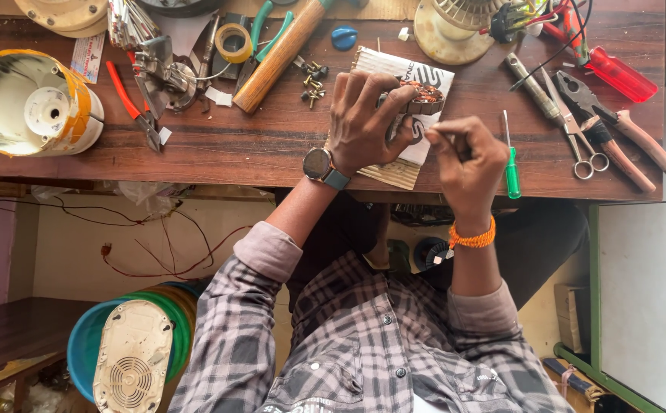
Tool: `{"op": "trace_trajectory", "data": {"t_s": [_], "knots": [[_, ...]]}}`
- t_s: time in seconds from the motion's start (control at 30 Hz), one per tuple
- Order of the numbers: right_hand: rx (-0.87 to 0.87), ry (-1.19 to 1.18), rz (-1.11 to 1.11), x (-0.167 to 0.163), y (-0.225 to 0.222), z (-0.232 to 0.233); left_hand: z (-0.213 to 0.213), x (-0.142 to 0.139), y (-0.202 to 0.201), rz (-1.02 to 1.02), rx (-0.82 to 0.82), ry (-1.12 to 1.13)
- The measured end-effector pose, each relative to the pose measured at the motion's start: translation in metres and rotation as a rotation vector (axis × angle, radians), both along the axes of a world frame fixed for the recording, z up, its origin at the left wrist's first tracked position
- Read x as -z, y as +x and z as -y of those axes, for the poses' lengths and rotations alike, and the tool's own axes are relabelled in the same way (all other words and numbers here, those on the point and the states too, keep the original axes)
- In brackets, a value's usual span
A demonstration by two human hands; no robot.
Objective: The person sits at a workbench and works on a small electric motor armature, using their fingers to route and press copper winding wire around the armature slots, turning the armature as they go. They hold the motor in one hand while guiding the wire with the other throughout the clip.
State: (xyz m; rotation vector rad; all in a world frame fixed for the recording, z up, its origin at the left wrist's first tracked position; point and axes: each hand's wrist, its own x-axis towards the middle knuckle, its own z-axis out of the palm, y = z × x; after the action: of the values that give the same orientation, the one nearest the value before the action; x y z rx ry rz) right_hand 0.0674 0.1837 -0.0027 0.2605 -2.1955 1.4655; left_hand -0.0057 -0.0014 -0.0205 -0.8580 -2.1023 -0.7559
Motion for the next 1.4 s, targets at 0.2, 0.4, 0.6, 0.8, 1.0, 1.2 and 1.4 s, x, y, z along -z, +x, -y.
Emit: {"op": "trace_trajectory", "data": {"t_s": [0.2, 0.4, 0.6, 0.8, 1.0, 1.2, 1.4], "knots": [[-0.021, 0.076, -0.016, -0.025, -0.030, 0.002, 0.000, 0.001, -0.002, 0.041, 0.021, 0.047], [-0.063, 0.169, 0.016, -0.042, -0.047, 0.009, 0.002, 0.009, -0.007, 0.004, 0.065, 0.087], [-0.136, 0.196, 0.147, -0.040, -0.076, 0.006, 0.005, 0.009, -0.008, 0.026, 0.076, -0.002], [-0.154, 0.078, 0.240, -0.026, -0.082, -0.005, 0.007, 0.005, -0.007, 0.021, 0.090, 0.005], [-0.133, -0.137, 0.226, -0.008, -0.044, -0.027, 0.002, 0.016, -0.013, 0.022, 0.088, 0.066], [-0.102, -0.009, 0.147, 0.001, -0.023, -0.018, 0.003, 0.016, -0.011, 0.037, 0.070, 0.074], [-0.063, -0.021, 0.083, 0.012, -0.020, -0.010, 0.005, 0.012, -0.009, 0.054, 0.069, 0.080]]}}
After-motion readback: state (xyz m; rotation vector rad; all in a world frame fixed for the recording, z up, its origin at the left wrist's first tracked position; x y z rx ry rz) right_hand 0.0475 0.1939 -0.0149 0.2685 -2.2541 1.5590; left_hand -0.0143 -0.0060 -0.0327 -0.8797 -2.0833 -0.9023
